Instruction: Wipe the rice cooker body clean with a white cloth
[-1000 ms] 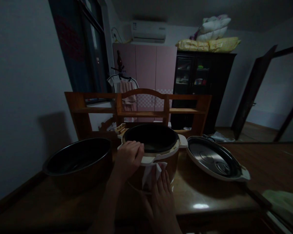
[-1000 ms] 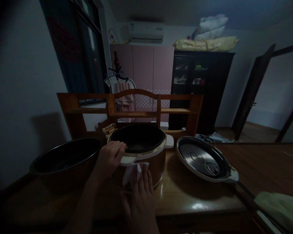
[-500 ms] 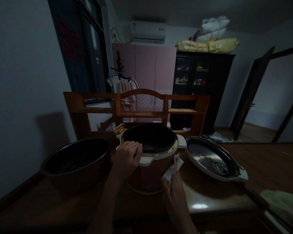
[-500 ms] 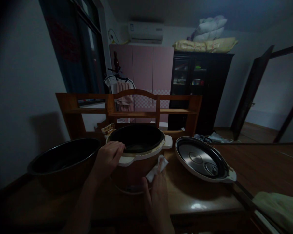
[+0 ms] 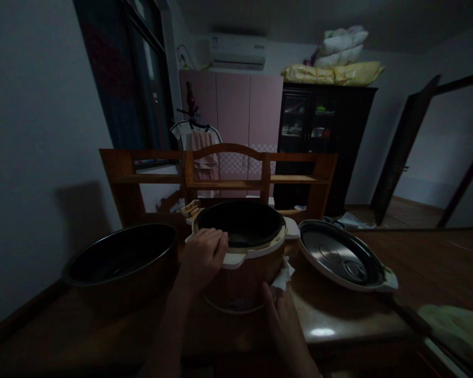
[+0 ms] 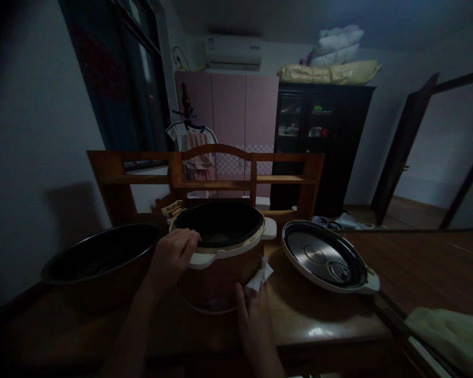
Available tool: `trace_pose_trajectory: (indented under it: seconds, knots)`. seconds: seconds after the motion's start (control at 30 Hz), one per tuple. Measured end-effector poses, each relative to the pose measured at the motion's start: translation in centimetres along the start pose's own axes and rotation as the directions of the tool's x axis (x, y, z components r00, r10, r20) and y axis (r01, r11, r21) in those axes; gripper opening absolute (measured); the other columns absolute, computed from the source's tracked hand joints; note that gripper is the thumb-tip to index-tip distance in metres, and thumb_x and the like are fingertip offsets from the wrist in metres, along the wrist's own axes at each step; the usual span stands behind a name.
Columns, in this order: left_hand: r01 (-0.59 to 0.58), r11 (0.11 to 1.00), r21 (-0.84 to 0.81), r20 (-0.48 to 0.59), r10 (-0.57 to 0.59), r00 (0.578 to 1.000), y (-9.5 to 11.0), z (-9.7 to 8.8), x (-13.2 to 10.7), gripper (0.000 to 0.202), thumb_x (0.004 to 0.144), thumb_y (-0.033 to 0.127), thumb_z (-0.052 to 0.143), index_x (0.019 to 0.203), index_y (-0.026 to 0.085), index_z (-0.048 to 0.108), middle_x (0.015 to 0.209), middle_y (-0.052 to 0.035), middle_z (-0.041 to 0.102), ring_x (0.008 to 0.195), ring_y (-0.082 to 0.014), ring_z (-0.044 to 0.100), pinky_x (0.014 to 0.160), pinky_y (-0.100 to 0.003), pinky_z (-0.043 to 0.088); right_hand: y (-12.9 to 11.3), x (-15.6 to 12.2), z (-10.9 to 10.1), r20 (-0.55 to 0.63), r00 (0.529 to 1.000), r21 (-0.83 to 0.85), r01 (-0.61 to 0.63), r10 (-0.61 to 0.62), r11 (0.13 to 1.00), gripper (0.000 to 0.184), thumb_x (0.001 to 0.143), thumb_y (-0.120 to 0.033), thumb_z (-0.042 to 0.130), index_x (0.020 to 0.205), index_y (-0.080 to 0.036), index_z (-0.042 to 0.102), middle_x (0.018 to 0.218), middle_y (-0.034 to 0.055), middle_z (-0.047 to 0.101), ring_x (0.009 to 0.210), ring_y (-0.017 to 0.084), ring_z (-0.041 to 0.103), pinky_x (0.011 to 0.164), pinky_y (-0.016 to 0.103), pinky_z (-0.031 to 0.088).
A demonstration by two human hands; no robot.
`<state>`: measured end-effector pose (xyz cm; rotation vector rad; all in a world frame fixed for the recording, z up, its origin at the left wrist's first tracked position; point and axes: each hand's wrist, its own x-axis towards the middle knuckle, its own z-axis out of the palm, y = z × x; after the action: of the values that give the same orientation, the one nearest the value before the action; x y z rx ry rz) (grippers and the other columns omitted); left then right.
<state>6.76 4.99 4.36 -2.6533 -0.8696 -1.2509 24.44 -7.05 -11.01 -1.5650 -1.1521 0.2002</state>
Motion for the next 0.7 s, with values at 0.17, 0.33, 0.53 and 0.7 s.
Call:
trace_pose_trajectory:
  seconds: [0.17,0.33,0.53,0.7]
  knots:
    - [-0.003,1.0,0.006,-0.007,0.003,1.0,0.0,0.1,0.01,0.038,0.101,0.03,0.032,0.078,0.019,0.059,0.08,-0.0044,0.066,0.082,-0.0201,0.059,0.081,-0.037,0.042,0.52,-0.19,-0.03,-0.001,0.998,-0.029,0.06,-0.06,0.998,0.061,0.096,-0.068,0.041,0.122,-0.016,0.06,0.129,0.0173,0.056,0.133,0.031,0.041,0.114,0.05,0.03]
    - [-0.006,1.0,0.001,-0.003,0.006,1.0,0.16,-0.1,0.16,0.039,0.102,0.03,0.031,0.078,0.019,0.06,0.08,-0.0045,0.066,0.082,-0.0197,0.06,0.08,-0.037,0.043,0.66,-0.25,-0.21,0.028,0.998,-0.042,0.06,-0.059,0.997,0.064,0.094,-0.073,0.037,0.105,-0.017,0.066,0.107,0.0159,0.065,0.117,0.03,0.054,0.108,0.045,0.039]
    - [-0.017,1.0,0.004,-0.017,0.017,1.0,0.31,-0.22,0.13,0.038,0.101,0.029,0.031,0.078,0.019,0.06,0.08,-0.0043,0.067,0.081,-0.0195,0.06,0.079,-0.036,0.042,0.54,-0.55,-0.32,0.09,0.996,-0.035,-0.018,0.021,0.999,0.06,0.098,-0.067,0.037,0.108,-0.014,0.063,0.114,0.0164,0.063,0.114,0.029,0.056,0.105,0.043,0.042]
    - [-0.015,1.0,0.014,-0.017,0.015,1.0,0.16,-0.14,0.06,0.038,0.101,0.029,0.032,0.077,0.019,0.059,0.08,-0.0045,0.067,0.08,-0.0196,0.06,0.078,-0.036,0.042,0.4,-0.97,-0.46,0.066,0.998,0.007,0.011,-0.012,1.0,0.059,0.095,-0.069,0.043,0.102,-0.018,0.07,0.1,0.0121,0.069,0.102,0.028,0.064,0.094,0.036,0.051]
